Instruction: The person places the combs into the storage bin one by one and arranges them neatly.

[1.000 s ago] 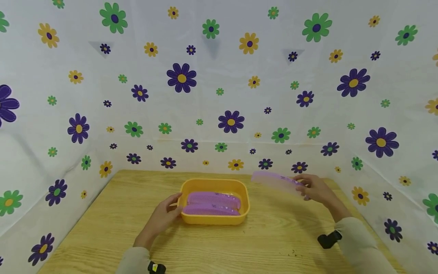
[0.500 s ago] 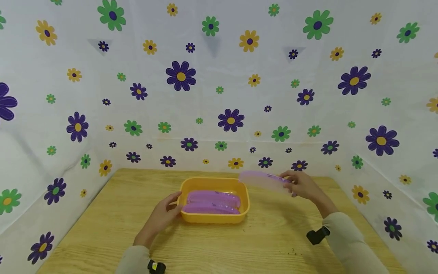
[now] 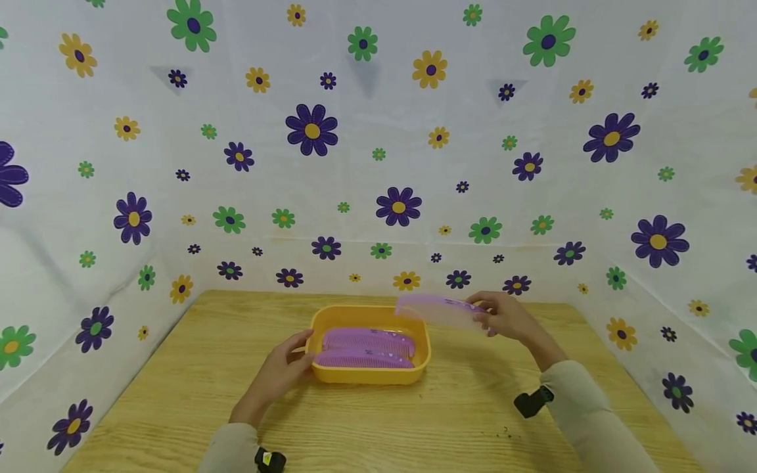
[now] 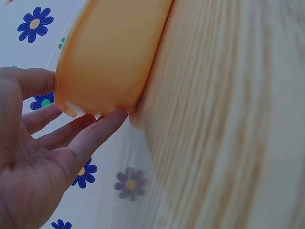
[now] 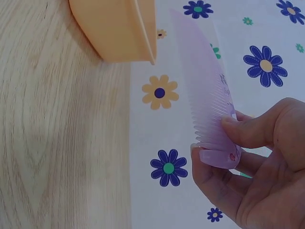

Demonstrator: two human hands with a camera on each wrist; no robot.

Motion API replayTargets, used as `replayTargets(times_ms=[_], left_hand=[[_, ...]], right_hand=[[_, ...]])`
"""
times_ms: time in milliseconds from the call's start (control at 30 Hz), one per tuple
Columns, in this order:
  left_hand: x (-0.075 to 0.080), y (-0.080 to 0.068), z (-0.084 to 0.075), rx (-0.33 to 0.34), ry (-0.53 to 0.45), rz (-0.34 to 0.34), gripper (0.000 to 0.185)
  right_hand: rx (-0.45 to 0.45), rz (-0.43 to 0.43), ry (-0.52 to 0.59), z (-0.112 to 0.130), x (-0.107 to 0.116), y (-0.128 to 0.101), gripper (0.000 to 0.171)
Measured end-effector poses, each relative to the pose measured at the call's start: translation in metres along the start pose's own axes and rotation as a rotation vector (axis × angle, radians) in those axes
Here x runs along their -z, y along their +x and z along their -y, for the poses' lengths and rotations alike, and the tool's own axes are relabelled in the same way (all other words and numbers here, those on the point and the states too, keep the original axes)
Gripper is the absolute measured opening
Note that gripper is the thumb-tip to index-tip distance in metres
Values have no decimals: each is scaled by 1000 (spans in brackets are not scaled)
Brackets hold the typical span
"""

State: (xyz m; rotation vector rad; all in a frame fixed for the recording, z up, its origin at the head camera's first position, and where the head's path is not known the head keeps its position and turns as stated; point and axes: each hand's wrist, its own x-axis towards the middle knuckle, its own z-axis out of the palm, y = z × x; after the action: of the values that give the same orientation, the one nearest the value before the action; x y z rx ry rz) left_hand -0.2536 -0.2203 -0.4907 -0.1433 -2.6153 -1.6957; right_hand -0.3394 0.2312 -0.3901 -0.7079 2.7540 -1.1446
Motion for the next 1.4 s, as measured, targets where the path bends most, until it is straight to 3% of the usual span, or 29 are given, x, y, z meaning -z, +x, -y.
replayTargets(times_ms=[1400], left_hand=[[0, 1, 1, -7, -28, 14, 54]], right_hand=[[6, 118, 46, 32, -63, 40, 27]])
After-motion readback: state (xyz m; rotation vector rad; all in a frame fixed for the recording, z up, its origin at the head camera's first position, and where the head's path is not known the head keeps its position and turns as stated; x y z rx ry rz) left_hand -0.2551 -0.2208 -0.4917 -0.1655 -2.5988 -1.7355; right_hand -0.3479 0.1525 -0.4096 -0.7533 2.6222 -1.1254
